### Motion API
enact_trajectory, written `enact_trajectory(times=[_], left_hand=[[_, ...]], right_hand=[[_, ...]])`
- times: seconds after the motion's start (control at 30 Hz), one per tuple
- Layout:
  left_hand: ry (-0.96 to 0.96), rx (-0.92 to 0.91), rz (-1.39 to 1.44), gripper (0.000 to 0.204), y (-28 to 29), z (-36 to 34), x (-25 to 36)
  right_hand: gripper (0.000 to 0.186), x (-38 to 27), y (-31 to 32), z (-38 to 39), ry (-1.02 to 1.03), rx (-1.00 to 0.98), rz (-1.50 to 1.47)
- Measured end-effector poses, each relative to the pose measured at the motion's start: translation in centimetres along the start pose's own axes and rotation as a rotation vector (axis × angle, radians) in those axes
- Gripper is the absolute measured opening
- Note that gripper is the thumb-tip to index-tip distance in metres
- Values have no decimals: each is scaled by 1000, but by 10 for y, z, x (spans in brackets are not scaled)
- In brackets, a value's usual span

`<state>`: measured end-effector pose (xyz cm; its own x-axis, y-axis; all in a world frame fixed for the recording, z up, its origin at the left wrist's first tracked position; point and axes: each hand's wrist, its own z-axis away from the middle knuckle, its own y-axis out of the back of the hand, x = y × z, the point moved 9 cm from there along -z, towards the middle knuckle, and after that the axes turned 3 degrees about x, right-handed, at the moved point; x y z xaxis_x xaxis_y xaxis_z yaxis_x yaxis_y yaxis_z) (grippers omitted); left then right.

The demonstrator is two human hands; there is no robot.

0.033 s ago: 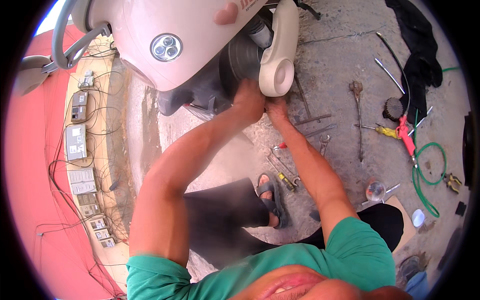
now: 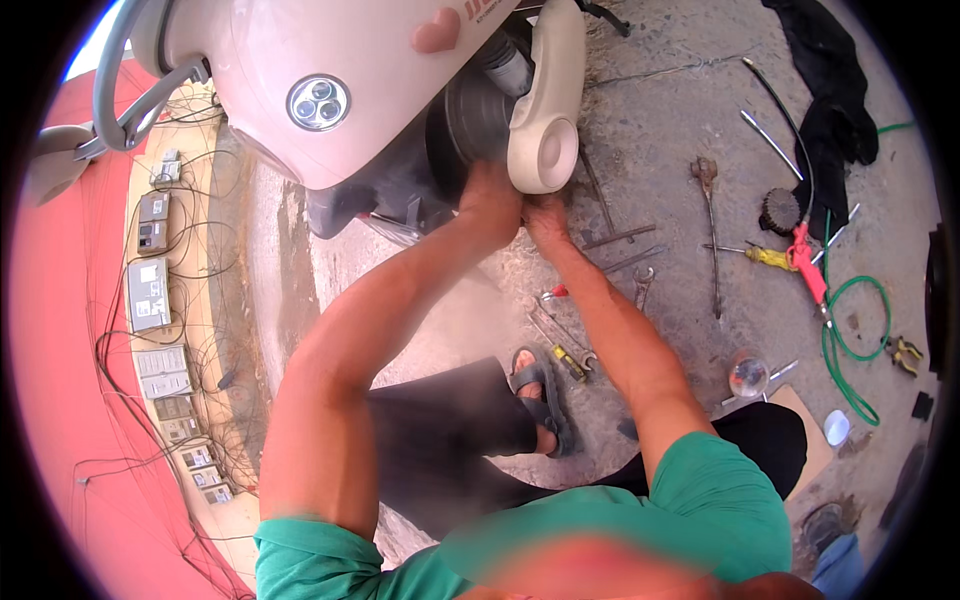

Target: The person repairs a scooter by removing components from the rear wheel area with a wrench, checking the tire for leaks in a basin of water, and then performing reassembly.

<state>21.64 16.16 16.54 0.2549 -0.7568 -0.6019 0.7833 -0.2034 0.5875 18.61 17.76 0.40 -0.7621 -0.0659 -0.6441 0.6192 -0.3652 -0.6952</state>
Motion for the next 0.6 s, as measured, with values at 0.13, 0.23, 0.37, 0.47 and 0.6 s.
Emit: enact_trajectory(times=[0.13,0.23,0.37,0.47,0.6], left_hand=[[49,-113,148,56,-25,-1,8],[56,63,148,43,-21,-7,5],[50,-77,182,45,-7,-9,3],[63,-160,185,45,-12,-12,-1],[36,51,113,40,-18,-9,-5]], right_hand=[[23,-32,10,33,72,-8,143],[16,-47,12,34,113,56,140],[16,-59,11,40,146,154,-8],[13,-64,10,38,178,113,-11],[16,-40,3,33,89,158,-27]])
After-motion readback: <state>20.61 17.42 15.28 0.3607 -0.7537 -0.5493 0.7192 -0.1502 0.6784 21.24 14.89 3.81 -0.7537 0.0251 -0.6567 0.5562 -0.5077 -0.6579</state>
